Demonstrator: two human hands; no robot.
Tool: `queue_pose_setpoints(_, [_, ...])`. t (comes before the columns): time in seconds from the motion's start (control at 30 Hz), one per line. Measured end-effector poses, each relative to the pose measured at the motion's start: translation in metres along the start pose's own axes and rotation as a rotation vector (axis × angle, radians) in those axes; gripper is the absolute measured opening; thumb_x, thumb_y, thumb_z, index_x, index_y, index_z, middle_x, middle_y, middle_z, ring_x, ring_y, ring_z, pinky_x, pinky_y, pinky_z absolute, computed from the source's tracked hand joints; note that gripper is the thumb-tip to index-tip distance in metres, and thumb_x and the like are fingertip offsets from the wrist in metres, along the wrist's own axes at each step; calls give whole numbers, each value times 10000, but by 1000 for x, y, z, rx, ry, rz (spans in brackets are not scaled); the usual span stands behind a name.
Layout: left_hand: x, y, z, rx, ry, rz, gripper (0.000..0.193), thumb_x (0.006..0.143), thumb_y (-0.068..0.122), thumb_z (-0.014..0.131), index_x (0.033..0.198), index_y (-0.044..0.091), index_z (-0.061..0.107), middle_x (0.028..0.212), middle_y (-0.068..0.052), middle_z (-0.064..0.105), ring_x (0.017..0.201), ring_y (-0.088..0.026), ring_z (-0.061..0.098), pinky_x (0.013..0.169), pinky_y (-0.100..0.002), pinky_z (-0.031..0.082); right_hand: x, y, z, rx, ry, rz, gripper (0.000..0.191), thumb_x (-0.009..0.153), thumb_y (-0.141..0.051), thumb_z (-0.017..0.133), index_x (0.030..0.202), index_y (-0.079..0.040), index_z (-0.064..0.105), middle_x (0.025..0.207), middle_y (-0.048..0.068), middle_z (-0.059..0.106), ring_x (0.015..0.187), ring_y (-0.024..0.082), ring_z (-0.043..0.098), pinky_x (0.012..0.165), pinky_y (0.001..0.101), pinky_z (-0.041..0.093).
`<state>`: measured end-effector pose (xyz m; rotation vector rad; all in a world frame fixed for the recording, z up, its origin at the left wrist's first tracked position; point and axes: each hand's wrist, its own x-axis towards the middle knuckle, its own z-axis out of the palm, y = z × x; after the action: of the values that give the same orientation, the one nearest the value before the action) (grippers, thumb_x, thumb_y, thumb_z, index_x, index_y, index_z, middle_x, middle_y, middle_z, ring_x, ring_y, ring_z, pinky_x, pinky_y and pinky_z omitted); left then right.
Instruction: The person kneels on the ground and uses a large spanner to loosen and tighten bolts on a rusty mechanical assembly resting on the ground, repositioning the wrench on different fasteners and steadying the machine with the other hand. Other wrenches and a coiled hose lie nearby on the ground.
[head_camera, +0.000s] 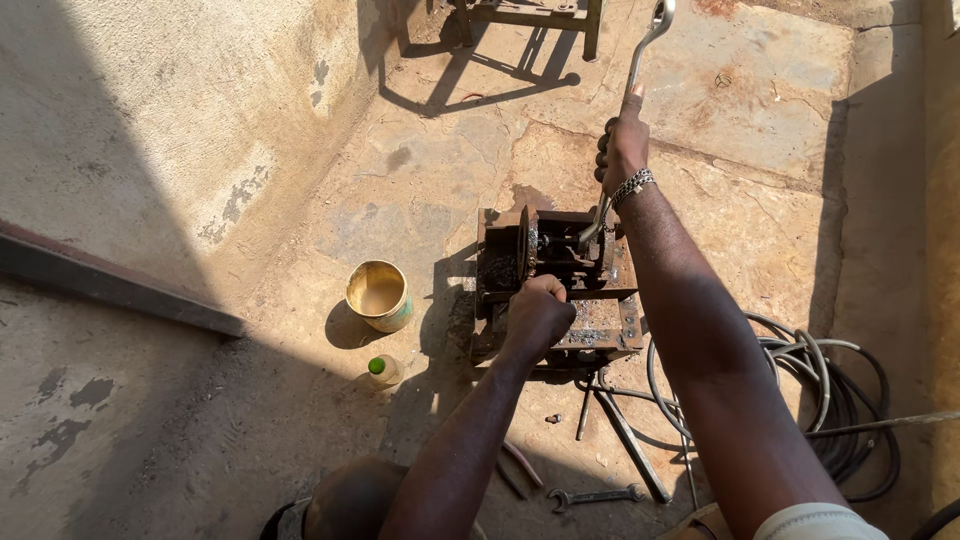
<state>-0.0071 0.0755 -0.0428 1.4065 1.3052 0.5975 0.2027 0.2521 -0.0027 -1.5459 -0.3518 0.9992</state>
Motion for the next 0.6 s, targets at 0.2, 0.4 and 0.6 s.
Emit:
queue_pose_setpoints(0.2, [3,-4,-1,22,14,42,104,657,47,613,614,87,528,609,-41,591,592,-192,574,593,-355,454,5,3,-5,90,20,57,650,924,-830,331,650,-241,305,551,-101,280,444,87,206,405,316,125])
queue_pose_setpoints(0.4, [-1,4,-5,2,-12,-20,95,651,40,600,620,94,528,612,-47,600,597,-193,591,601,-351,472,1,-2,8,-7,90,36,667,936,-821,359,651,-218,352,560,-77,350,454,95,280,410,324,187])
queue_pose_setpoints(0.6, [-2,7,-8,15,-26,-35,84,665,48,607,633,93,543,617,-51,612,594,-186,599,598,-346,473,-5,-6,18,-35,91,113,649,958,-796,347,683,-209,375,592,-69,372,477,94,304,423,311,227])
